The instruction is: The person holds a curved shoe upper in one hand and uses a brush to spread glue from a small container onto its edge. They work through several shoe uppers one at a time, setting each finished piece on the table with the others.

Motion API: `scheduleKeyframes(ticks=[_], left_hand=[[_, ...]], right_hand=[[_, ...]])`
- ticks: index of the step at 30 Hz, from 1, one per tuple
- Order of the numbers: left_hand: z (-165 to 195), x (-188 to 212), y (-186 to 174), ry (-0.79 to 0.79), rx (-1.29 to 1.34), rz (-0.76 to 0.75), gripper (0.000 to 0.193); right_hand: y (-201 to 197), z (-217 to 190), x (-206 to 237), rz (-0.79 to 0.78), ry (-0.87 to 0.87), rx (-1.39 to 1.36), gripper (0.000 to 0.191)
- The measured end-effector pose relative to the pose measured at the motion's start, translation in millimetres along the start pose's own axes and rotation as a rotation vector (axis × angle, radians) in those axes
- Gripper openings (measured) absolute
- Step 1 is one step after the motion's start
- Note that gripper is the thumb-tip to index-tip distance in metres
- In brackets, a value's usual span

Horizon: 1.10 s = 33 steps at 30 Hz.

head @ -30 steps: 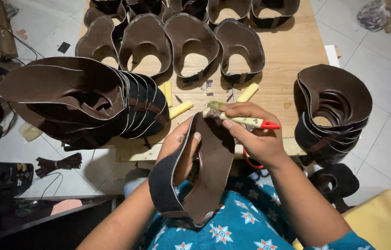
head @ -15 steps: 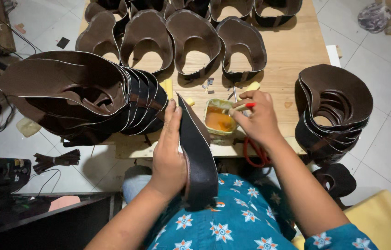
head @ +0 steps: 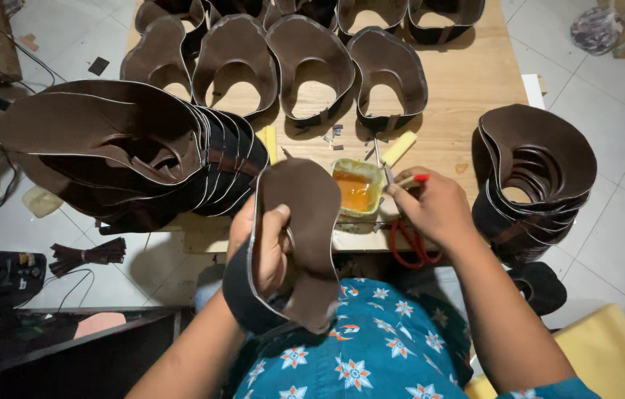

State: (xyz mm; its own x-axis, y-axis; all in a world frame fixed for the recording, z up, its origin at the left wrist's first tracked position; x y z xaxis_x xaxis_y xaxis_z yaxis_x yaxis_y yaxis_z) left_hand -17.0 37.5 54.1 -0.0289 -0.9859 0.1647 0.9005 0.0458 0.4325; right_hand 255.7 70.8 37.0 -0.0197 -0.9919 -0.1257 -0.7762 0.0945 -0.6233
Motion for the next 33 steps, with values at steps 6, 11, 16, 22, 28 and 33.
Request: scheduleKeyframes(ticks=[6,11,16,22,28,33], left_hand=[[-28,4,8,-0.145,0.15,-0.145,0.039],[-16,8,23,-0.2,0.216,-0.191,0.045],[-1,12,28,-0.112,0.074,-0.262,0.047],[2,13,32,-0.069,-0.06,-0.327,0.047],[8,21,36,-0.032,0.09,-0.254,0.052],[5,30,40,-0.208,-0.015,-0.263,0.045]], right_hand=[[-1,-19,15,-0.003,-0.035,-0.564,0.02],[0,-38,13,-0.031,-0.218,-0.624,0.017],[-1,-44,11,-0.012,-0.233,-0.663,0.016],[1,-39,9,-0.077,-0.225,-0.564,0.016],[4,-22,16,-0.108,-0.151,-0.668,0.012],[7,-17,17,-0.095,-0.096,-0.663,0.012]])
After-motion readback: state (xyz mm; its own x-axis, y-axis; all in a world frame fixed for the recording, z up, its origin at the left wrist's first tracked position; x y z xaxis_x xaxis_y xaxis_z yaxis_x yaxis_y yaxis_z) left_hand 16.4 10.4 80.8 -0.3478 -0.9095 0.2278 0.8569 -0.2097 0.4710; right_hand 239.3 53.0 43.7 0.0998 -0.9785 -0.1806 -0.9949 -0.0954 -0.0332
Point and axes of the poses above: each hand's wrist, its own x-axis away from the middle knuckle, its own y-axis out of the palm, z = x × y, the point moved 3 cm from there along -x, towards the middle knuckle
